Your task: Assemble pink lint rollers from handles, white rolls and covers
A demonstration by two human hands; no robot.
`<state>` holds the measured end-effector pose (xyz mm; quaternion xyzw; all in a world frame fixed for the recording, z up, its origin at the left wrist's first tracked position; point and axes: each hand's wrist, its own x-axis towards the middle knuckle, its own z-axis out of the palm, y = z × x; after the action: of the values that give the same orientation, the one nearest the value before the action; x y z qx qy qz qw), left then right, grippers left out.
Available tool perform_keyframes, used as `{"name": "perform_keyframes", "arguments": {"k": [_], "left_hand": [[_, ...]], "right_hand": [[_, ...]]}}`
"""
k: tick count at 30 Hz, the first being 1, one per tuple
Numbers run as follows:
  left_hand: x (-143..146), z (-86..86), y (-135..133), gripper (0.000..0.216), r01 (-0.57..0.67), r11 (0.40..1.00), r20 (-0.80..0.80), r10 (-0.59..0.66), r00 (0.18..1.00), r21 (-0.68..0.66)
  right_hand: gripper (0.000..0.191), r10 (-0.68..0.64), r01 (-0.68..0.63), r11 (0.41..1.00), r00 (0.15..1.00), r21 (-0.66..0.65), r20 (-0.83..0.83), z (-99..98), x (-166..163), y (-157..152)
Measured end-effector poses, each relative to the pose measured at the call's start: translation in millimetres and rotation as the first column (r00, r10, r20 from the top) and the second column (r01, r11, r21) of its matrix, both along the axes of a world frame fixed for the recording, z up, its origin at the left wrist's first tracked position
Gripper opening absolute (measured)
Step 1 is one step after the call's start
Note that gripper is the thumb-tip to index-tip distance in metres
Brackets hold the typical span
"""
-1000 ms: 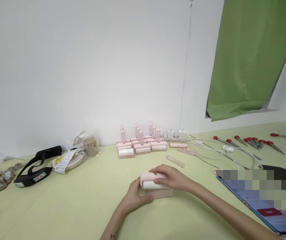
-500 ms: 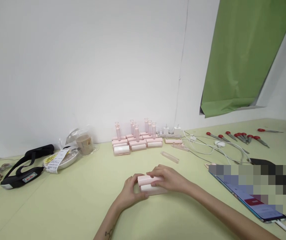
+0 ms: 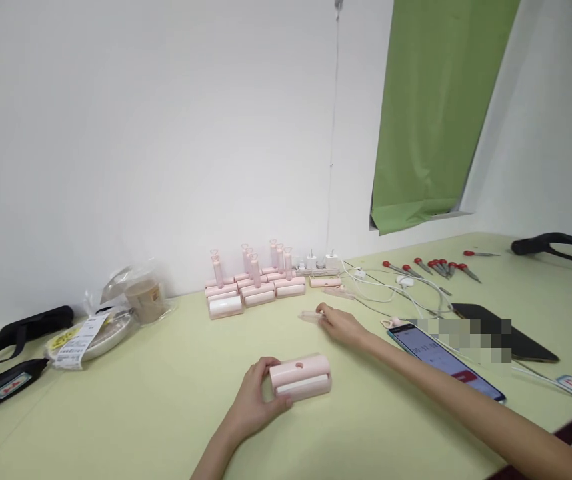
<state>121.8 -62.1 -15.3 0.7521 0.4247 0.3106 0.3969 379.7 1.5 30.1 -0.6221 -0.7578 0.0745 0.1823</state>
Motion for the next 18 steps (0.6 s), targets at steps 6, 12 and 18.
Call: {"name": "perform_keyframes", "arguments": {"k": [6,12,18], "left_hand": [[0.7,3.0,-1.3,0.048,-0.016,1.000,-0.025,0.016,1.000,0.013],[0.7,5.2,-2.1,0.049,-0.021,1.000,-0.046,0.022,0.999,0.007],[1.0,8.0,-3.5,0.050,-0.024,1.000,-0.044,0.023,0.999,-0.004]], "right_hand": [[0.025,0.447,-0.452,0.889,0.892,-0.078,-0.073,66.5,-13.2,-38.8],[0.028,0.613,-0.600,0.790,0.773,-0.126,0.163,95.9,-39.4,-49.0],[0.029,0.627,-0.594,0.778,0.712,-0.206,0.315,109.2,-58.5,-53.4]]}}
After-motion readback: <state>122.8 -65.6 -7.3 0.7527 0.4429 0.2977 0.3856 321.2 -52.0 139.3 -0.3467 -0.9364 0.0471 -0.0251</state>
